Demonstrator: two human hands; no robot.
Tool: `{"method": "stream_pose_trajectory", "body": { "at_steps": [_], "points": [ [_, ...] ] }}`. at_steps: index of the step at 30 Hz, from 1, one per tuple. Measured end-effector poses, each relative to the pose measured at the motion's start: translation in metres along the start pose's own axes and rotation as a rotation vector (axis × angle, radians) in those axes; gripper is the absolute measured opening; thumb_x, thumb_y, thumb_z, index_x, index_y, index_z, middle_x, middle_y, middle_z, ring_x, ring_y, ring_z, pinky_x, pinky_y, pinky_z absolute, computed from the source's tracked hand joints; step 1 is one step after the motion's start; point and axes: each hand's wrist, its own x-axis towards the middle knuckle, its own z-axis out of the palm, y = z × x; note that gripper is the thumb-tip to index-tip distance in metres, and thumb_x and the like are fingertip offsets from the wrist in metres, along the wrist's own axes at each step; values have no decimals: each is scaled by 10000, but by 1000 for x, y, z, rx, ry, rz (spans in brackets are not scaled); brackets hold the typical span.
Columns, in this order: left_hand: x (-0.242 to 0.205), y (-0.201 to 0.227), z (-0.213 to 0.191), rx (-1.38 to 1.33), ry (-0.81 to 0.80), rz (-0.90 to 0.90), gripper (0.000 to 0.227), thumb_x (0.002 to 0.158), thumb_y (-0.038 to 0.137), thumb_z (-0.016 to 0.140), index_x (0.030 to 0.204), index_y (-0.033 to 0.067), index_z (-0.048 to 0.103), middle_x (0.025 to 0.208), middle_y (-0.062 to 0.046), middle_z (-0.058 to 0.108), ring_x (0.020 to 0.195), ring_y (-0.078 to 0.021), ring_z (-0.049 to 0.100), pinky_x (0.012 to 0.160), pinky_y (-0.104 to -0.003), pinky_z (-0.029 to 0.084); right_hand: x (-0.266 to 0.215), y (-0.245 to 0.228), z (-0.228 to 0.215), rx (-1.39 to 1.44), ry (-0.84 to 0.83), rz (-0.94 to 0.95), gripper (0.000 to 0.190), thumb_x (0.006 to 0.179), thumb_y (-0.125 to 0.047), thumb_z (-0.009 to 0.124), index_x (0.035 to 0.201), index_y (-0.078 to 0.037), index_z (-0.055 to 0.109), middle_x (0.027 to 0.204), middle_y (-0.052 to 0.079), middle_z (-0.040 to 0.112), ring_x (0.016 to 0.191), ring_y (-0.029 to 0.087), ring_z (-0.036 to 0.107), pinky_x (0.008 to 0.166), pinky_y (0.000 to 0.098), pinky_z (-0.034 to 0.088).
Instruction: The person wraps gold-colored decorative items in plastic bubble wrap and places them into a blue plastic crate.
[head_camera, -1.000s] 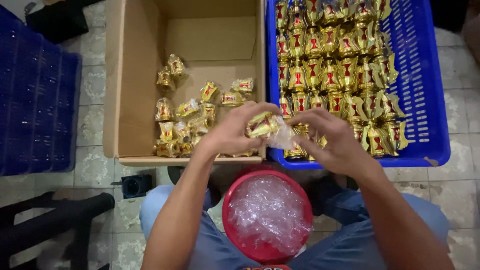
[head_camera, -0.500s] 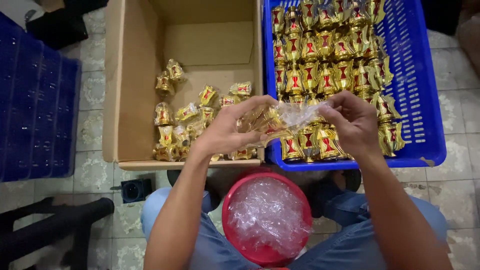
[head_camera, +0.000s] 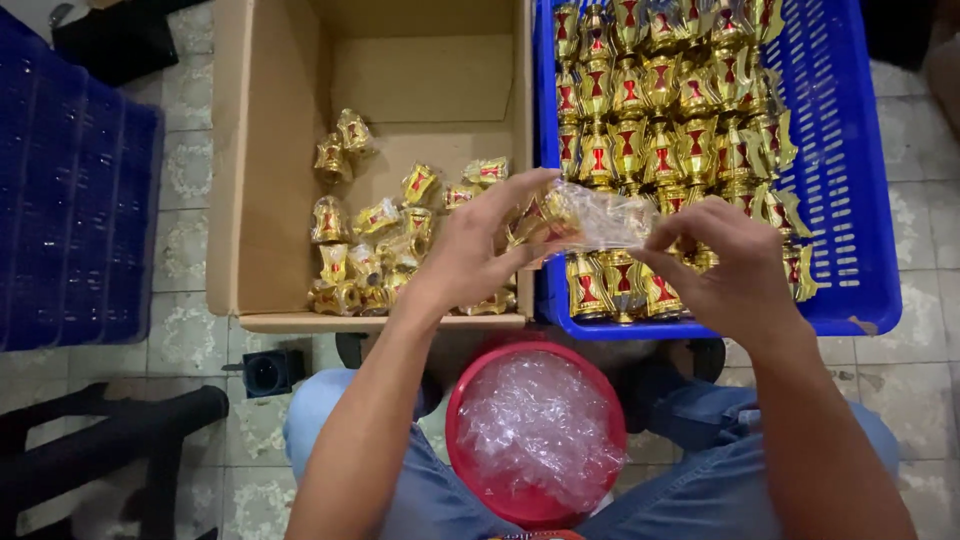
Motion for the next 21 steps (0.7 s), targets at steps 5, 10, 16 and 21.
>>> {"method": "stream_pose_trajectory", "body": {
  "at_steps": [5, 10, 16, 21],
  "points": [
    [5, 5, 9, 29, -40, -171, 1024, 851, 202, 845, 1576, 317, 131, 1375, -188, 672, 754, -248, 733, 706, -481, 623, -4, 10, -3, 28, -364, 195, 118, 910, -206, 750, 1022, -230, 780, 805, 31, 645, 734, 182, 595, 642, 345, 468],
    [6, 3, 15, 97, -57, -97, 720, 834, 143, 796, 1438, 154, 405, 1304, -103, 697, 1160, -309, 687, 888, -516, 572, 1, 10, -6, 54, -513, 358, 211, 927, -275, 702, 1112, -212, 782, 818, 0, 713, 666, 168, 633, 642, 349, 472],
    [7, 1, 21, 59, 54, -41, 575, 839, 337, 736, 1299, 67, 521, 1222, -112, 693, 1046, -281, 687, 840, -429, 532, 0, 8, -8, 10, -391, 324, 351, 944, -237, 700, 1290, -173, 693, 820, 22, 654, 732, 189, 610, 659, 372, 464],
    [7, -11, 41, 212, 108, 11, 589, 855, 137, 756, 1343, 88, 429, 1196, -136, 617, 1071, -319, 644, 778, -478, 590, -2, 7, -2, -201, -320, 312, 490, 838, -483, 766, 1282, -284, 704, 1316, 185, 412, 1335, 385, 372, 1082, 639, 378]
  ]
}}
